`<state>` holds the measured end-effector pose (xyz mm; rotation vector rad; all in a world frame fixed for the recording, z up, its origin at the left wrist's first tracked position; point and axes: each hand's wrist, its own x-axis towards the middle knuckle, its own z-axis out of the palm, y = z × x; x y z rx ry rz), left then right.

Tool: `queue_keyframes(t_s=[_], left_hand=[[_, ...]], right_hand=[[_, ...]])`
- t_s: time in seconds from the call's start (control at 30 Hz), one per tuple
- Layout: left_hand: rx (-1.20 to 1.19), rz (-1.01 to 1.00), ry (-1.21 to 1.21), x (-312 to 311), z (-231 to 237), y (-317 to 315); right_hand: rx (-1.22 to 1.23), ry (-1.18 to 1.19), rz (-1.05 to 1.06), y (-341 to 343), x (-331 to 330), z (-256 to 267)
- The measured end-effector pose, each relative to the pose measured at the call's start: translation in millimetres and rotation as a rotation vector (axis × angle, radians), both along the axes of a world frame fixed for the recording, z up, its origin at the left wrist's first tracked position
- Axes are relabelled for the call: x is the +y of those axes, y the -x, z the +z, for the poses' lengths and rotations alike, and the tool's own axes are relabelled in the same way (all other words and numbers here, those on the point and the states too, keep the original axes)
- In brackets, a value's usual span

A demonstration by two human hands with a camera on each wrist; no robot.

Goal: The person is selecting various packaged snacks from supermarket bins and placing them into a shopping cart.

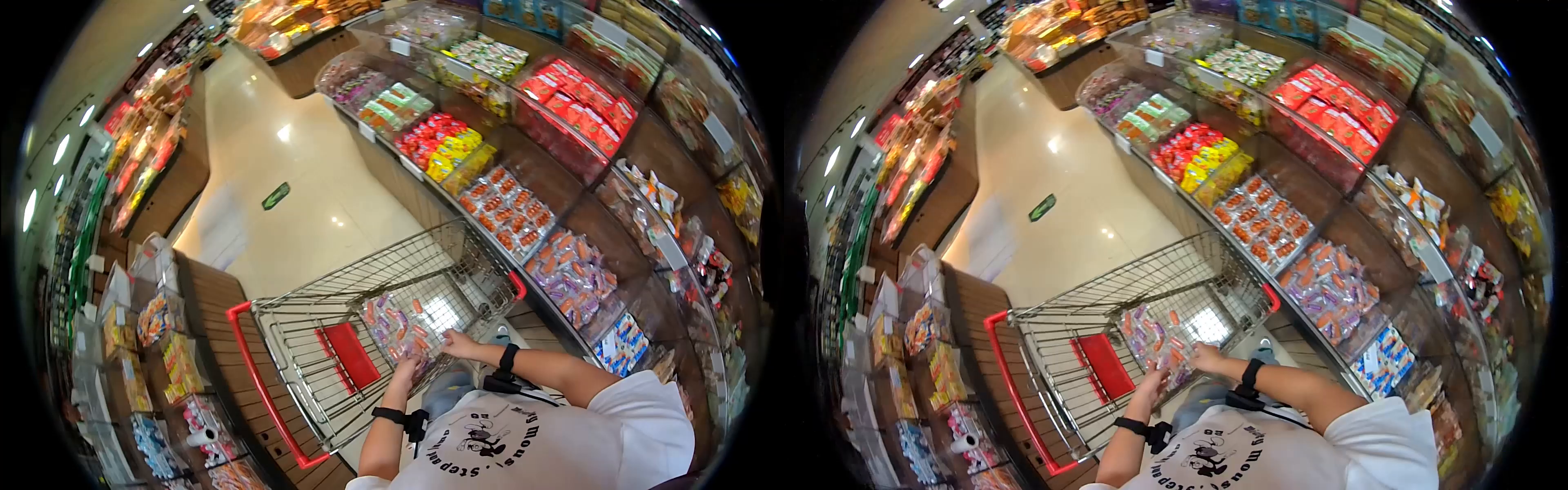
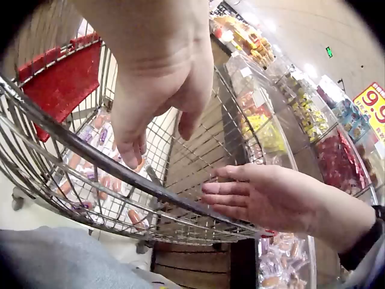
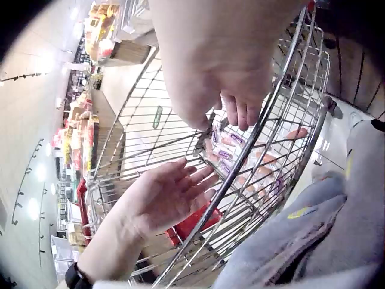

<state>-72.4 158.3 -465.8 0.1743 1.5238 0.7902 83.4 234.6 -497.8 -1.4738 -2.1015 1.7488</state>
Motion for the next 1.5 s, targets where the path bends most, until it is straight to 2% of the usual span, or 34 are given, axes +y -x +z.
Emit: queue_keyframes(t_s=[0.1, 0.13, 0.23, 0.37, 0.5, 0.6, 0.67, 0.73, 0.8, 0.83, 0.93, 1.0, 1.03, 1.07, 1.13, 1.17, 1.23, 1.27, 1.3, 1.37, 1.4, 1.43, 1.47, 1.5], left_hand=[[-0.109, -0.041, 0.008, 9, -26, -8], [-0.154, -0.06, -0.021, 15, -28, -15], [-0.159, -0.157, -0.035, 46, -20, -50], [-0.262, -0.324, -0.16, 94, 8, -110], [-0.337, -0.607, -0.256, 142, 49, -179], [-0.375, -0.704, -0.26, 176, 63, -230], [-0.381, -0.733, -0.238, 197, 63, -262], [-0.242, -0.81, -0.3, 214, 40, -288], [-0.075, -0.915, -0.42, 232, 2, -306], [0.033, -0.903, -0.425, 239, -17, -314], [0.302, -0.854, -0.516, 249, -91, -323], [0.2, -0.949, -0.469, 255, -94, -325], [0.15, -0.995, -0.446, 258, -96, -324], [0.187, -0.943, -0.586, 256, -164, -307], [0.264, -1.043, -0.494, 260, -158, -313], [0.304, -1.092, -0.445, 261, -165, -312], [0.583, -1.263, -0.575, 261, -197, -311], [0.68, -1.281, -0.589, 260, -181, -317], [0.776, -1.296, -0.604, 260, -173, -322], [0.475, -1.209, -0.368, 267, -170, -327], [0.259, -1.143, -0.272, 273, -152, -333], [0.047, -1.065, -0.173, 276, -140, -338], [0.062, -0.974, -0.236, 274, -138, -342], [0.057, -1.001, -0.208, 275, -135, -342]], right_hand=[[0.232, -0.017, -0.073, -37, -3, -9], [0.219, 0.027, -0.129, -50, 0, 2], [0.247, 0.009, -0.333, -104, 8, 23], [0.468, -0.016, -0.625, -176, 28, 37], [0.34, -0.299, -0.953, -246, 51, 53], [0.247, -0.297, -1.294, -289, 58, 9], [0.456, 0.068, -1.257, -314, 58, -19], [0.67, 0.429, -1.169, -327, 57, -39], [0.684, 0.53, -1.221, -320, 62, -30], [0.692, 0.581, -1.243, -316, 66, -26], [0.734, 0.384, -1.013, -321, 75, -19], [0.588, 0.623, -1.053, -322, 96, 5], [0.537, 0.605, -1.064, -320, 102, -14], [0.486, 0.587, -1.075, -313, 107, -45], [0.571, 0.599, -1.172, -306, 117, -60], [0.685, 0.602, -1.213, -304, 124, -49], [0.906, 0.596, -1.29, -308, 135, -32], [0.788, 0.5, -1.3, -299, 133, -71], [0.77, 0.446, -1.293, -295, 132, -90], [0.732, 0.339, -1.278, -291, 133, -108], [0.709, 0.528, -1.097, -312, 143, -58], [0.719, 0.46, -1.104, -317, 145, -42], [0.725, 0.393, -1.109, -319, 145, -34], [0.73, 0.327, -1.113, -319, 144, -30]])
